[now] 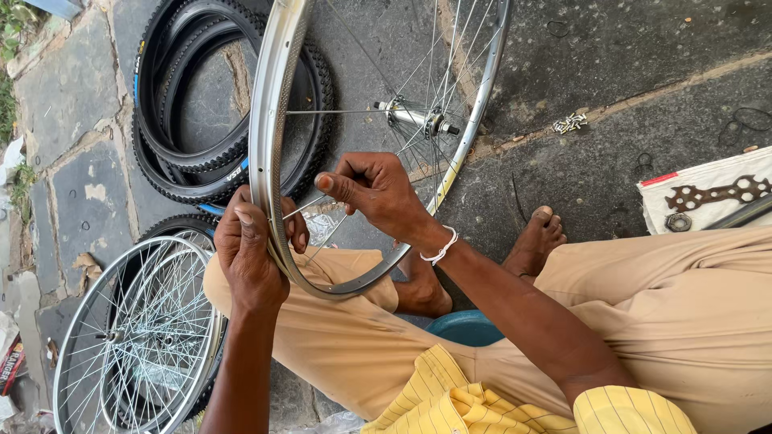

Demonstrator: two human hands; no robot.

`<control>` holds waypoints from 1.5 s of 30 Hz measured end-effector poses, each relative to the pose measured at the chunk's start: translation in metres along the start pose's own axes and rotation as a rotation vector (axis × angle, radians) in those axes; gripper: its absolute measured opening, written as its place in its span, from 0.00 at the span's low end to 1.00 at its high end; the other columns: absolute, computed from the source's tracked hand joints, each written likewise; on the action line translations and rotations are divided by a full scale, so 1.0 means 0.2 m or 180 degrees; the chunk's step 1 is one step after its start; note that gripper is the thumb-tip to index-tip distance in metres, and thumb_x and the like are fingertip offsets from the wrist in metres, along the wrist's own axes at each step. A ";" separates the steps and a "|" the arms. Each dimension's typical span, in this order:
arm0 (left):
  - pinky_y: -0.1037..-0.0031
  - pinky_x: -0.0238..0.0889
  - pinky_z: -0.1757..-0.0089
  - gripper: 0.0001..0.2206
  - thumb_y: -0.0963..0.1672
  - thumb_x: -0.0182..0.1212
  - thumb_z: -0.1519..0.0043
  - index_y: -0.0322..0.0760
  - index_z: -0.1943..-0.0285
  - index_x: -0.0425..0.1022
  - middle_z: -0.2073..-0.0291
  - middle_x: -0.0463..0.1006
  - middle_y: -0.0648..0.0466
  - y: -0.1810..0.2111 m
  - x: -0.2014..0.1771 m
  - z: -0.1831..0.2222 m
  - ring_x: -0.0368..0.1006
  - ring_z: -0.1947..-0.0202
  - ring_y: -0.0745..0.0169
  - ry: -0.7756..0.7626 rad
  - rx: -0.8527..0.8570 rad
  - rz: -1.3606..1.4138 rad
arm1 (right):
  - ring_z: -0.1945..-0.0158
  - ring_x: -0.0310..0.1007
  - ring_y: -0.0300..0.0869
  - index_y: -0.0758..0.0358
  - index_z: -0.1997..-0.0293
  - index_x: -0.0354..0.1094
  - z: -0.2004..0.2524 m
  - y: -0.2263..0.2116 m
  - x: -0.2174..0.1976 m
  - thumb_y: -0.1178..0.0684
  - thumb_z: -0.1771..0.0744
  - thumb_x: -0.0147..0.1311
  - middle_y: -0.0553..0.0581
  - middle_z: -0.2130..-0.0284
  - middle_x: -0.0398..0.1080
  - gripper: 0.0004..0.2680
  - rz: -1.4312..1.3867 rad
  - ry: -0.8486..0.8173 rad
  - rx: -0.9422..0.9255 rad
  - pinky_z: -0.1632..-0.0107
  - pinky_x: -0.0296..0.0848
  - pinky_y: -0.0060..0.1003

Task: The person threads bicycle spokes into a wheel rim and uses a small tool to tighten the spoke nipples.

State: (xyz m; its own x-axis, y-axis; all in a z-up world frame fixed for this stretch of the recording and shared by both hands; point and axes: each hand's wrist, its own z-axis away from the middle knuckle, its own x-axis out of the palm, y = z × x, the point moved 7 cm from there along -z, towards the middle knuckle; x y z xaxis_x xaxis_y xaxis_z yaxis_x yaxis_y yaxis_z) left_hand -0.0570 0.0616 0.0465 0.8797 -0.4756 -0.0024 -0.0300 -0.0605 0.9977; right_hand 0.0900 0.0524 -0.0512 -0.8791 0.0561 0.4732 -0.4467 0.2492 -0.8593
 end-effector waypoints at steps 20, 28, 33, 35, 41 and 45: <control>0.72 0.63 0.56 0.12 0.50 0.57 0.29 0.36 0.53 0.73 0.59 0.71 0.53 0.24 0.01 0.04 0.67 0.58 0.63 0.0427 0.1612 -0.2780 | 0.76 0.66 0.27 0.60 0.72 0.67 0.03 0.02 0.03 0.37 0.32 0.56 0.44 0.79 0.65 0.17 -0.0182 -0.0073 0.0032 0.73 0.70 0.24; 0.64 0.60 0.54 0.07 0.38 0.66 0.40 0.33 0.55 0.76 0.62 0.71 0.51 0.42 0.18 0.04 0.65 0.56 0.53 -0.1203 0.1758 -0.4676 | 0.74 0.63 0.28 0.60 0.72 0.65 0.05 0.04 0.02 0.38 0.31 0.56 0.45 0.78 0.64 0.16 -0.0302 -0.0092 0.0131 0.71 0.69 0.25; 0.64 0.60 0.55 0.09 0.39 0.68 0.41 0.33 0.53 0.76 0.61 0.71 0.49 0.45 0.21 0.02 0.63 0.56 0.52 -0.1116 0.1429 -0.4845 | 0.75 0.64 0.28 0.59 0.72 0.67 0.04 0.02 0.02 0.37 0.32 0.55 0.45 0.79 0.64 0.16 -0.0268 -0.0051 0.0076 0.71 0.71 0.25; 0.63 0.60 0.54 0.10 0.38 0.66 0.42 0.33 0.53 0.75 0.59 0.71 0.49 0.45 0.22 0.02 0.63 0.55 0.51 -0.1070 0.1379 -0.4759 | 0.75 0.64 0.28 0.59 0.71 0.66 0.06 0.02 0.01 0.37 0.31 0.55 0.45 0.78 0.64 0.16 -0.0277 -0.0037 0.0104 0.71 0.72 0.25; 0.61 0.60 0.57 0.10 0.38 0.68 0.43 0.34 0.54 0.75 0.62 0.72 0.49 0.46 0.22 0.03 0.63 0.57 0.52 -0.1029 0.1434 -0.4798 | 0.75 0.65 0.28 0.59 0.72 0.66 0.04 0.03 0.02 0.37 0.32 0.55 0.44 0.79 0.65 0.17 -0.0212 -0.0071 0.0139 0.72 0.73 0.25; 0.65 0.70 0.54 0.13 0.36 0.63 0.41 0.32 0.47 0.73 0.53 0.74 0.44 0.44 0.13 0.06 0.71 0.51 0.50 -0.0662 0.1265 -0.4048 | 0.74 0.65 0.28 0.59 0.72 0.66 0.04 0.03 0.02 0.37 0.31 0.55 0.45 0.78 0.64 0.16 -0.0226 -0.0085 0.0103 0.71 0.73 0.25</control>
State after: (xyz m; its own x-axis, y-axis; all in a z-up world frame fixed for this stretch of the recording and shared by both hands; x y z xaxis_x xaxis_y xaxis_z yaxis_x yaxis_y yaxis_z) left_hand -0.0418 0.0327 0.1336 0.3138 -0.0211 -0.9493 0.5805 -0.7868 0.2094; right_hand 0.0831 0.0459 -0.0555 -0.8490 0.0135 0.5282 -0.5127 0.2204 -0.8298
